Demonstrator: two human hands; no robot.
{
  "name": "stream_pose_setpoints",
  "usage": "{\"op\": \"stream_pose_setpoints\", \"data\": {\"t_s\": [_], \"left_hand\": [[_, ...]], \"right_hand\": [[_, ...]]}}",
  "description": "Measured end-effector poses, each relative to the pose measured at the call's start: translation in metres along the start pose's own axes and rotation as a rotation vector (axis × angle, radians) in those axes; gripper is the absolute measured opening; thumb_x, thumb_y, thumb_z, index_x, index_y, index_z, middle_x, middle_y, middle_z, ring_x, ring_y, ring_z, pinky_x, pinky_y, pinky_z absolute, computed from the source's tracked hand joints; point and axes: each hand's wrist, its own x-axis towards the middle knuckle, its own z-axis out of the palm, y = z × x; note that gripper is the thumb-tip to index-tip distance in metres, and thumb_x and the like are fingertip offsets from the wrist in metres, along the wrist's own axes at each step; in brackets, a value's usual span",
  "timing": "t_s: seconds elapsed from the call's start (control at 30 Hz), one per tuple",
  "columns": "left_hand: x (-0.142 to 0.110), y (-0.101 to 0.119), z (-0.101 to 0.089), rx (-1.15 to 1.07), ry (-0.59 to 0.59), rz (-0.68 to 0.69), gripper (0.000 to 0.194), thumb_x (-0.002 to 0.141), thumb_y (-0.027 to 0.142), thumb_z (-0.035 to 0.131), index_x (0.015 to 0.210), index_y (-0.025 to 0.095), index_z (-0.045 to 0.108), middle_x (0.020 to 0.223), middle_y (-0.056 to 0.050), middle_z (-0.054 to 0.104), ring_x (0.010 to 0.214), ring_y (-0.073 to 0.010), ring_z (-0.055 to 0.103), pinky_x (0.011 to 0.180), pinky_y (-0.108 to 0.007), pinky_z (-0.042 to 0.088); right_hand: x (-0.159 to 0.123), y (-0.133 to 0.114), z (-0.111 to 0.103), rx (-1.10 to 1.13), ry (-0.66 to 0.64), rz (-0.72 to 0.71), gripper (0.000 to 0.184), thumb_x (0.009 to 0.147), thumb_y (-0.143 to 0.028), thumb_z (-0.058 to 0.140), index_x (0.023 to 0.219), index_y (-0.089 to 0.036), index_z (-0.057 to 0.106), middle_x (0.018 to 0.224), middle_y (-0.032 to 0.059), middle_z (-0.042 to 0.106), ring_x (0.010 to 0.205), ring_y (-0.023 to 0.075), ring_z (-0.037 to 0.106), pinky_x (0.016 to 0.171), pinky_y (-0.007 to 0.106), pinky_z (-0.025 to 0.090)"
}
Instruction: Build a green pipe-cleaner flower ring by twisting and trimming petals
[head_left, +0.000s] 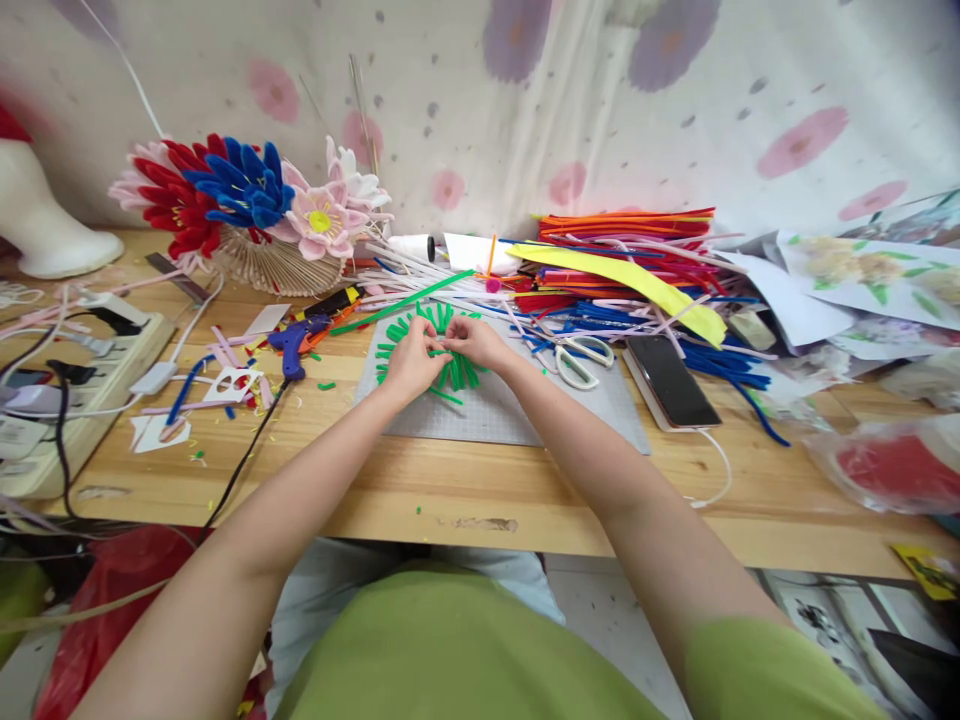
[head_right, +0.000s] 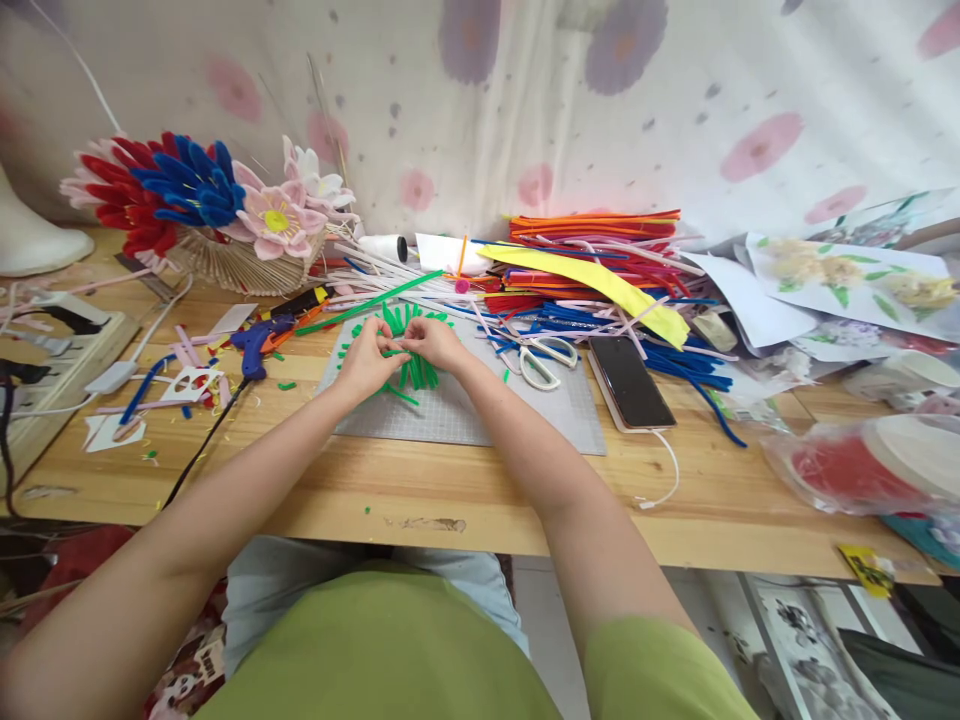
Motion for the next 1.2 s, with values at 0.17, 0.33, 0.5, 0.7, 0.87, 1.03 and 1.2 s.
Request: {"op": "stream_pose_setpoints", "data": {"t_s": [0.17,0.33,0.5,0.7,0.87,1.03,1.2], "left_hand": [[-0.002,0.003,0.003,0.025,0.068,-0.022,0.032,0.069,0.022,0.067,0.097,0.022,0.051,0.081,0.001,0.069,0.077,-0.0158,0.061,0.069,-0.027,0.041],[0.003,0.001,0.004,0.052,0.060,-0.003,0.020,0.074,0.027,0.062,0.094,0.023,0.066,0.092,-0.002,0.070,0.085,-0.0171,0.062,0.073,-0.026,0.042],[0.006,0.002,0.003,0.116,0.012,-0.037,0.022,0.076,0.031,0.062,0.095,0.023,0.071,0.096,-0.005,0.071,0.095,-0.0217,0.061,0.080,-0.028,0.043],[0.011,0.006,0.003,0.217,-0.082,-0.077,0.023,0.078,0.032,0.060,0.095,0.020,0.071,0.098,-0.009,0.069,0.093,-0.0241,0.061,0.077,-0.030,0.043],[0.015,0.008,0.000,0.254,-0.121,-0.067,0.019,0.076,0.033,0.063,0.085,0.019,0.071,0.094,-0.009,0.067,0.088,-0.0221,0.061,0.072,-0.028,0.042],[0.015,0.011,0.000,0.166,-0.126,-0.088,0.016,0.075,0.028,0.063,0.085,0.018,0.071,0.076,-0.006,0.067,0.076,-0.0195,0.062,0.068,-0.027,0.042],[0.017,0.014,-0.003,0.162,-0.111,-0.141,0.017,0.070,0.027,0.067,0.084,0.019,0.071,0.076,-0.005,0.069,0.071,-0.0174,0.062,0.066,-0.026,0.043]], "right_hand": [[0.000,-0.006,-0.003,-0.066,-0.012,0.019,0.023,0.072,-0.038,0.057,0.068,-0.016,0.055,0.063,-0.0030,0.054,0.058,0.0092,0.045,0.055,0.022,0.030],[-0.006,-0.008,-0.012,-0.101,-0.004,-0.072,0.013,0.077,-0.027,0.050,0.081,-0.016,0.055,0.073,-0.0003,0.060,0.068,0.0119,0.053,0.063,0.023,0.036],[-0.016,-0.004,-0.020,-0.034,-0.083,-0.160,0.032,0.072,-0.018,0.054,0.102,-0.017,0.045,0.089,0.0026,0.061,0.085,0.0153,0.058,0.073,0.028,0.044],[-0.018,-0.009,-0.022,-0.238,-0.081,-0.235,0.035,0.066,-0.013,0.052,0.099,-0.019,0.044,0.092,0.0037,0.062,0.092,0.0195,0.054,0.085,0.036,0.040],[-0.017,-0.014,-0.024,-0.275,-0.099,-0.252,0.036,0.063,-0.010,0.051,0.098,-0.018,0.045,0.089,0.0038,0.063,0.089,0.0199,0.054,0.084,0.036,0.039],[-0.015,-0.013,-0.025,-0.274,-0.099,-0.245,0.034,0.064,-0.012,0.053,0.097,-0.018,0.046,0.089,0.0035,0.063,0.089,0.0205,0.054,0.081,0.035,0.041],[-0.013,-0.012,-0.023,-0.305,-0.096,-0.243,0.035,0.064,-0.010,0.053,0.097,-0.018,0.047,0.089,0.0033,0.064,0.089,0.0206,0.053,0.083,0.035,0.039]]}}
